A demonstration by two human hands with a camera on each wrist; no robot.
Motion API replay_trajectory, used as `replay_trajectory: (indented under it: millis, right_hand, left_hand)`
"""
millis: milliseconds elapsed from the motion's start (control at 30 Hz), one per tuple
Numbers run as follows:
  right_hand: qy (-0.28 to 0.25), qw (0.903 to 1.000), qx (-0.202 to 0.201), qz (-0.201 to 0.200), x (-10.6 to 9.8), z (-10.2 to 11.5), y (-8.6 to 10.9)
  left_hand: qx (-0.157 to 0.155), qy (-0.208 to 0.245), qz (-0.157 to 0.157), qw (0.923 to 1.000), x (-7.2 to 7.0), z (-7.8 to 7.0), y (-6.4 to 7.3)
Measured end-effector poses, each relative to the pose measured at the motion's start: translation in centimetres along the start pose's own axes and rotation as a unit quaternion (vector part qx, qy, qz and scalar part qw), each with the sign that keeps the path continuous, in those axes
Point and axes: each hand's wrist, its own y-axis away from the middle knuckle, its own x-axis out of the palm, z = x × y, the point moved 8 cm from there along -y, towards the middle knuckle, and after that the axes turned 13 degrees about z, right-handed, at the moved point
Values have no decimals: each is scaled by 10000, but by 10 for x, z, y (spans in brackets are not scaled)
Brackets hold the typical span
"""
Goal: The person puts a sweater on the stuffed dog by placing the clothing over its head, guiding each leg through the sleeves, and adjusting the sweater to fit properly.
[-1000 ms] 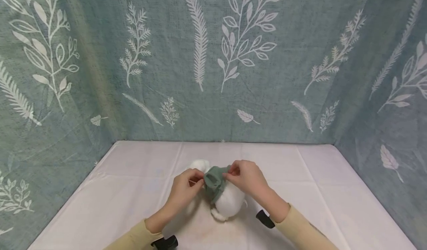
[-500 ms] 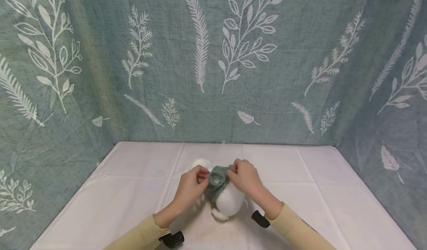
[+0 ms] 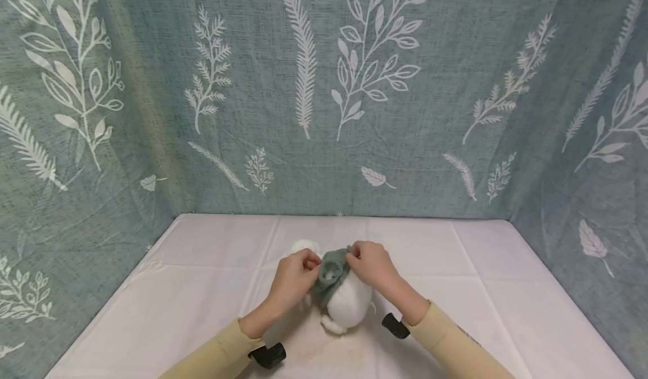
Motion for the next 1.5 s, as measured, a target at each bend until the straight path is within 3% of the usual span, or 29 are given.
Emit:
replay_trajectory:
  millis: [200, 333, 500, 633, 733, 800, 867, 933, 1000, 1100, 1233, 1400, 1500]
  right_hand:
    - [-5, 9999, -84, 151, -2, 0, -1]
    - [-200, 9990, 80, 387, -3, -6, -3]
    - [-233, 9958, 652, 601, -1, -21, -4]
    - [-62, 9889, 1117, 979, 8, -35, -3]
    - [108, 9886, 1188, 916, 8, -38, -1]
    - [307, 9945, 898, 453, 1, -33, -1]
    - [476, 9982, 333, -162, -8, -22, 0]
    - [564, 9947, -445, -733, -16, -8, 3]
    - [535, 9870, -1192, -932, -19, 4, 5]
    - [241, 9810, -1858, -500, -15, 12, 3]
    - [153, 9828, -1784, 454, -4, 10, -2]
    - [347, 9801, -1342, 1421, 3, -1, -4]
    - [258, 9760, -1286, 1741, 6, -5, -5]
  left_hand:
    - [-170, -24, 118, 9998, -2, 1, -7]
    - [-132, -132, -57, 9998, -13, 0, -8]
    - [36, -779, -297, 9965, -23, -1, -9]
    - [223, -1487, -190, 9884, -18, -3, -7]
    - [352, -1817, -113, 9827, -17, -8, -5]
    - [499, -1694, -110, 9842, -20, -13, -3]
    - [803, -1206, -86, 9894, -25, -21, 0]
    - [1196, -581, 0, 9911, -29, -29, 3]
    - [1608, -155, 184, 9867, -30, -37, 7]
    - [1864, -118, 629, 9804, -23, -43, 10]
    - [1622, -447, 1083, 9798, -9, -40, 10]
    - [1344, -606, 1048, 9835, 1, -34, 5]
    - [1333, -545, 905, 9854, 3, -32, 3]
